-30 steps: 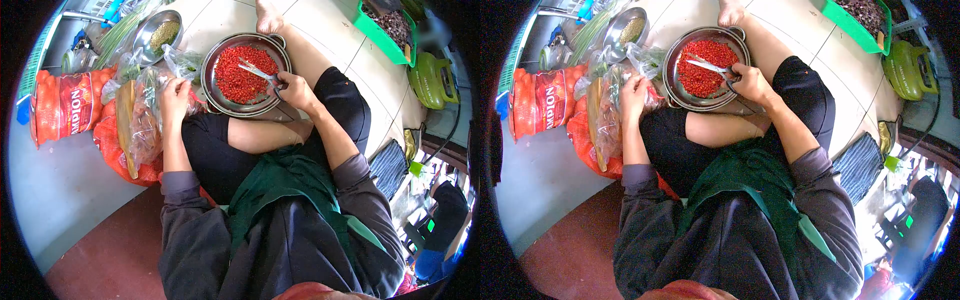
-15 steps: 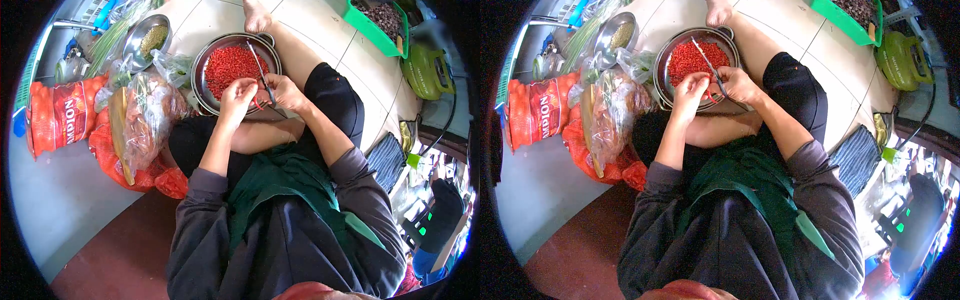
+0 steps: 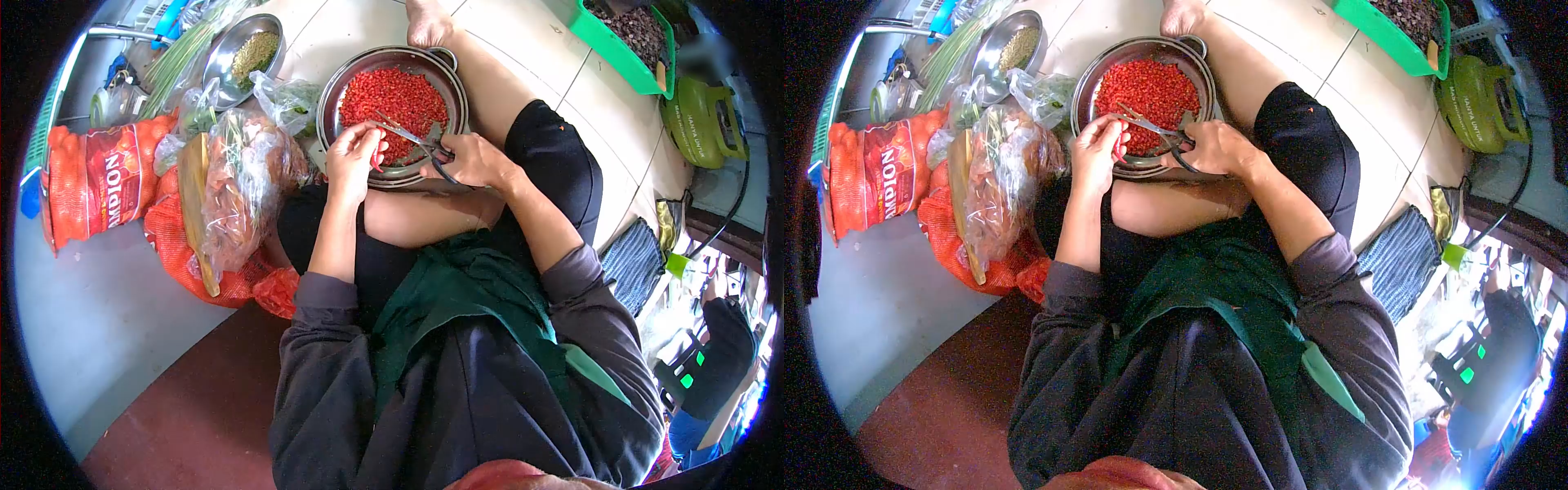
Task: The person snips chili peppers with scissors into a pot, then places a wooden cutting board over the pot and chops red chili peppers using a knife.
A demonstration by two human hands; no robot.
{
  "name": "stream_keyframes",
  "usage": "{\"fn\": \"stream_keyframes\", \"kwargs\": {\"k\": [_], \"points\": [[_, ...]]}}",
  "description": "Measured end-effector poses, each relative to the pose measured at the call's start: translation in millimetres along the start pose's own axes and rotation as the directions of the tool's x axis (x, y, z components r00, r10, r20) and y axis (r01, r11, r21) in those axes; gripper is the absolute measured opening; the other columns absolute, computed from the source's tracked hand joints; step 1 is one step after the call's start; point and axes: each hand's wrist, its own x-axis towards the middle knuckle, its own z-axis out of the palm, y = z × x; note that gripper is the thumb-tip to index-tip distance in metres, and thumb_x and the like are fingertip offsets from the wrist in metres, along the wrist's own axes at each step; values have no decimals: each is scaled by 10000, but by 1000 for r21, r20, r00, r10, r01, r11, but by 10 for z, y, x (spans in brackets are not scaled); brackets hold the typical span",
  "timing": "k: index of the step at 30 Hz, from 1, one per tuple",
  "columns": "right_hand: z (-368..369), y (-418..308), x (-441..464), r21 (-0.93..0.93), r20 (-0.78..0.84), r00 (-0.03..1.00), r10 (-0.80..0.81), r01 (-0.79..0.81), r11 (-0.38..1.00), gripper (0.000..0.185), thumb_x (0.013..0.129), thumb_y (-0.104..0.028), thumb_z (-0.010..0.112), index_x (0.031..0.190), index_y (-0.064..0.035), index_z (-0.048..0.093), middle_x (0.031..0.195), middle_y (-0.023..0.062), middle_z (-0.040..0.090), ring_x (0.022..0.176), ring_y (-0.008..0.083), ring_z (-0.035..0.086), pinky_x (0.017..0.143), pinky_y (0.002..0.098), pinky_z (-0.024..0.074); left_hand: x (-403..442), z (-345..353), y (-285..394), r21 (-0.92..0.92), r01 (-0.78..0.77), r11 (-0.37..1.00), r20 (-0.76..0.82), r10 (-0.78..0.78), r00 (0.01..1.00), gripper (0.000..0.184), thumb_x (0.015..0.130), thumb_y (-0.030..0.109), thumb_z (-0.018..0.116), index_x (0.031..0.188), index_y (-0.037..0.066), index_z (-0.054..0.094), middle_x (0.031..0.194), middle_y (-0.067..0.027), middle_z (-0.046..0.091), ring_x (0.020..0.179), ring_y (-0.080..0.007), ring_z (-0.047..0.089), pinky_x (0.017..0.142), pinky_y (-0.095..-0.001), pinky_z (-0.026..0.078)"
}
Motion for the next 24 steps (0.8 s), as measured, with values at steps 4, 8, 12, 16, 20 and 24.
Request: {"fn": "stream_keyframes", "kwargs": {"k": [4, 8, 12, 16, 20, 24], "points": [[-6, 1, 16, -32, 42, 999, 34, -33, 999, 507, 718, -456, 727, 719, 29, 579, 669, 217, 592, 663, 349, 617, 635, 406, 473, -21, 53, -44, 14, 7, 1000, 9, -7, 1000, 177, 891, 97, 615, 1038, -1, 606, 905, -60, 645, 720, -113, 624, 587, -223, 504], [12, 22, 24, -23, 21, 999, 27, -26, 999, 503, 720, -460, 728, 703, 24, 592, 668, 216, 594, 656, 350, 611, 632, 413, 469, -9, 63, -53, 42, -3, 999, 15, 3, 1000, 170, 886, 89, 620, 1022, -12, 613, 884, -59, 645, 711, -110, 618, 578, -223, 496], [-1, -36, 14, -52, 20, 1000, 13, -12, 999, 520, 714, -476, 734, 700, 26, 598, 662, 217, 593, 651, 354, 608, 628, 416, 466, -9, 50, -47, 121, 14, 993, 42, -20, 999, 163, 882, 91, 627, 1016, -1, 609, 877, -63, 649, 719, -106, 621, 570, -211, 490], [-25, -62, 12, -74, 29, 999, 45, -42, 996, 535, 709, -494, 736, 712, 26, 608, 667, 220, 595, 655, 360, 607, 630, 414, 466, -38, 103, -41, 142, 39, 989, 22, -42, 999, 169, 878, 97, 635, 1016, 2, 611, 853, -55, 646, 706, -96, 612, 552, -203, 474], [2, 12, 29, -92, 4, 997, 80, -79, 993, 553, 702, -524, 724, 728, 19, 622, 690, 219, 611, 688, 364, 620, 653, 417, 473, -16, 75, -139, 146, 24, 989, 26, -28, 999, 180, 864, 91, 647, 1015, -2, 618, 828, -39, 632, 678, -88, 591, 538, -204, 456], [-13, -26, 20, -125, 22, 996, 91, -88, 988, 569, 695, -546, 714, 740, 15, 629, 710, 216, 623, 726, 367, 630, 681, 422, 481, -35, 57, -161, 182, 16, 983, 34, -23, 999, 196, 850, 83, 655, 1018, -10, 619, 807, -32, 622, 666, -86, 581, 535, -204, 447]]}}
